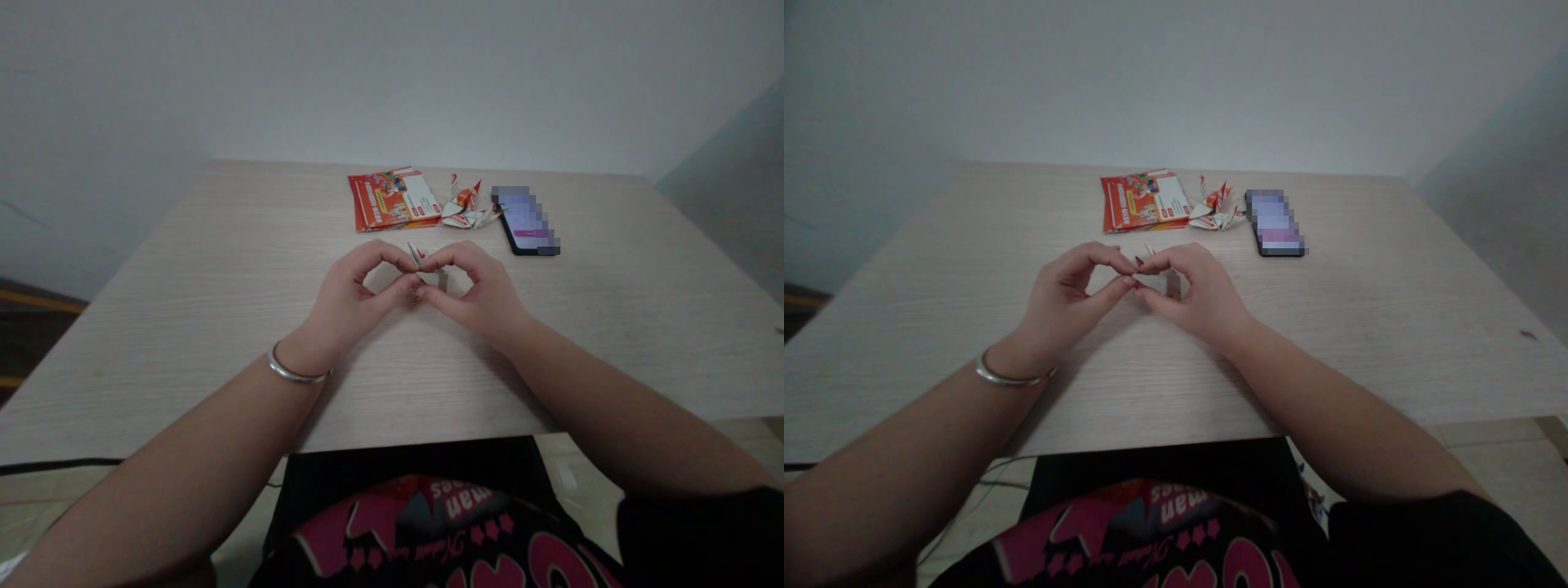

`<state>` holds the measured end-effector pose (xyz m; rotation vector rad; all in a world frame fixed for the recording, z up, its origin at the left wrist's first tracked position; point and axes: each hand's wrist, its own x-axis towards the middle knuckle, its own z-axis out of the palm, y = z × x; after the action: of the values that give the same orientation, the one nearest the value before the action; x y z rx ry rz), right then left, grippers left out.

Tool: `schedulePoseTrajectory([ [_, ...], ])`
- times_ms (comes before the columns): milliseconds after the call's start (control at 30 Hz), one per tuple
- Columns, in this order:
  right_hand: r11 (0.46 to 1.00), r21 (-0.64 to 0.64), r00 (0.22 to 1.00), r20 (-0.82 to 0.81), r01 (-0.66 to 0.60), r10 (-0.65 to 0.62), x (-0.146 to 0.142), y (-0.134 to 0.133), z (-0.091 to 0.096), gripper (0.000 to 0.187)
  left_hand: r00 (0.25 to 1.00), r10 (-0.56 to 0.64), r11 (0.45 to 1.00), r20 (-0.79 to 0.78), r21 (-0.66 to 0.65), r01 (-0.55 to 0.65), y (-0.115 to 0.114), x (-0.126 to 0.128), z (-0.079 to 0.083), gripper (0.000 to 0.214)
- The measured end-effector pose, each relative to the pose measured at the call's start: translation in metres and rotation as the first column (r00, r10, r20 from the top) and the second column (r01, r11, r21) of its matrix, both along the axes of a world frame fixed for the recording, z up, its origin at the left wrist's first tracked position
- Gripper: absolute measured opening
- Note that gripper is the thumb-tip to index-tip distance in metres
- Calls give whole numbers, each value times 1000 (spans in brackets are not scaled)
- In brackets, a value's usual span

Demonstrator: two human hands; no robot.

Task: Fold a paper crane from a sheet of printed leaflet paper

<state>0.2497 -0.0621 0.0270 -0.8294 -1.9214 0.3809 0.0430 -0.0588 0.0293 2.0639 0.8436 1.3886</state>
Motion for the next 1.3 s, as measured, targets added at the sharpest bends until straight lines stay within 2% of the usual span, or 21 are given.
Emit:
schedulePoseTrajectory([
  [100, 997, 69, 1000, -23, 15, -14, -1, 2, -2, 13, 999, -12, 1000, 36, 3, 12, 0, 1, -2, 10],
  [267, 993, 115, 1000, -13, 14, -12, 0, 4, -6, 15, 999, 16, 999, -31, 34, -15, -1, 1, -1, 5],
  [400, 996, 89, 1000, 4, 14, -15, 0, 3, -4, 13, 999, 34, 997, -24, 66, -32, -2, 1, 1, 4],
  [567, 999, 33, 1000, 0, 26, -26, -2, 0, 0, 5, 1000, -14, 1000, 13, 16, 14, -1, 2, 2, 11],
  [733, 998, -11, 998, -42, 54, -55, 0, 2, -3, 6, 999, -4, 1000, 40, -8, 4, -3, 0, 4, 22],
  [867, 998, -59, 992, -127, -16, 9, 3, 4, -6, 9, 991, 91, 995, 96, -45, -87, 7, -4, -6, 22],
  [933, 988, -126, 977, -204, -90, 63, 4, 6, -8, 12, 975, 193, 974, 114, -139, -177, 15, -7, -14, 30],
  [1000, 961, -215, 947, -304, -175, 104, 5, 10, -11, 18, 951, 272, 930, 146, -293, -221, 22, -8, -20, 39],
  [1067, 921, -310, 908, -408, -237, 97, 7, 16, -15, 25, 944, 282, 855, 171, -491, -167, 25, -6, -22, 40],
  [1133, 881, -387, 861, -508, -272, 43, 9, 22, -21, 34, 943, 253, 768, 218, -637, -59, 25, -3, -21, 41],
  [1200, 848, -438, 821, -570, -299, -5, 12, 28, -26, 42, 936, 201, 716, 290, -695, 61, 22, 0, -16, 42],
  [1300, 817, -475, 781, -623, -326, -50, 15, 33, -30, 42, 917, 158, 692, 366, -704, 162, 16, 4, -7, 36],
])
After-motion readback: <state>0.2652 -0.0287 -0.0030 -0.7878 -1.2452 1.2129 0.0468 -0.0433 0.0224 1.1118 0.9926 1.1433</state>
